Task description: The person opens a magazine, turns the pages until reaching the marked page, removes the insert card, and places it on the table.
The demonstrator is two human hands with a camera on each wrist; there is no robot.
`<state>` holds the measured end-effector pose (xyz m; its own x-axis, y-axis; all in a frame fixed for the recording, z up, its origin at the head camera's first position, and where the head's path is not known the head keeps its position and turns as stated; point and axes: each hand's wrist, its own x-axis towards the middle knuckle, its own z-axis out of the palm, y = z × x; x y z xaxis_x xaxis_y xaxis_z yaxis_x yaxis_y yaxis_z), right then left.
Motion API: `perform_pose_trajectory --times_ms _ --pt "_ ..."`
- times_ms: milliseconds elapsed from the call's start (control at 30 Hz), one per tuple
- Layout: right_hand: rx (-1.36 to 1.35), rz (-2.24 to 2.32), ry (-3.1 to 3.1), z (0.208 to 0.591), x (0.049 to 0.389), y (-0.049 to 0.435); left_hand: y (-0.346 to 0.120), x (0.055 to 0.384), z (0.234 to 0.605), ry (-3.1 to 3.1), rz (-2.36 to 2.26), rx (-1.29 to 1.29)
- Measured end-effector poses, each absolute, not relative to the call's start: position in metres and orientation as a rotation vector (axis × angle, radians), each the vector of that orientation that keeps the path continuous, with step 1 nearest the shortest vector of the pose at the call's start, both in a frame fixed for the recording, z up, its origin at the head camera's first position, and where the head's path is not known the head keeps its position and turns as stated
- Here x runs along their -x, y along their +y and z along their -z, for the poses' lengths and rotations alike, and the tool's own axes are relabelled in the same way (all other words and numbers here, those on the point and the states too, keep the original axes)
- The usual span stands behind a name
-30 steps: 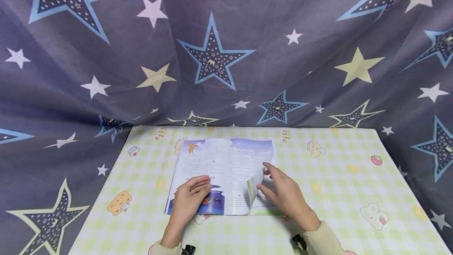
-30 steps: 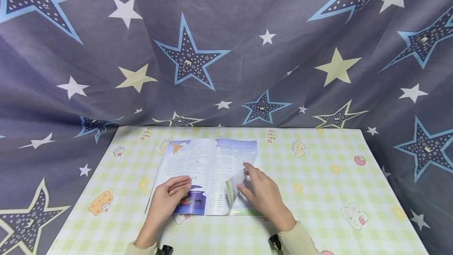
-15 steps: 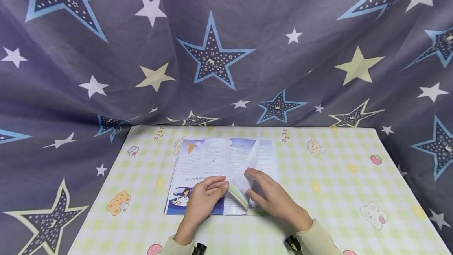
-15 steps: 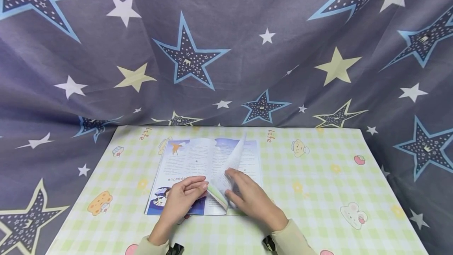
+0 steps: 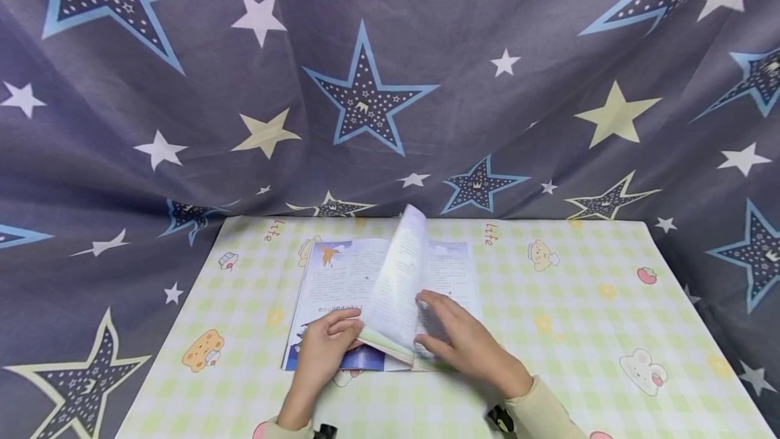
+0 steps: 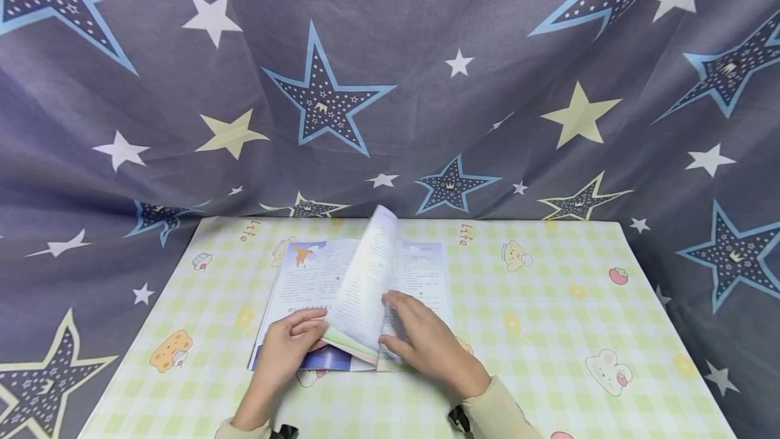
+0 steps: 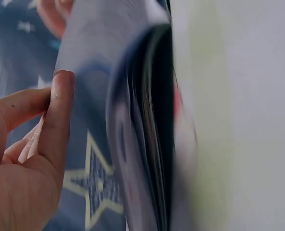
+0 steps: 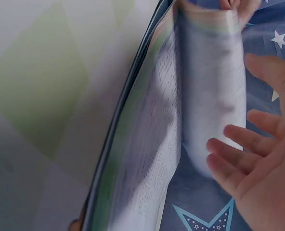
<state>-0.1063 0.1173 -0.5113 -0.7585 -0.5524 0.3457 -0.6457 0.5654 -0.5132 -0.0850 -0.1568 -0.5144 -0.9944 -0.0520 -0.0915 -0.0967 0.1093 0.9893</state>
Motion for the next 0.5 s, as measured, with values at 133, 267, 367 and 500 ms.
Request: perform_pose_trajectory --times_ms 133,267,367,500 --pt "-1.103 -0.791 -2.741 0.513 0.106 0.114 -0.191 0.077 0.517 2.442 -1.99 0.356" --pt "-1.261 -0.614 -2.811 0.514 0.104 0.106 -0.217 0.068 0.515 2.481 -1.943 0.516" --pt "-1.347 -0.49 -2.819 0.514 0.103 0.096 -0.23 0.063 0.514 2.486 -1.936 0.587" --pt "-1.386 -0.35 -2.816 0.515 0.101 0.085 -0.24 0.059 0.514 2.498 -1.901 0.669"
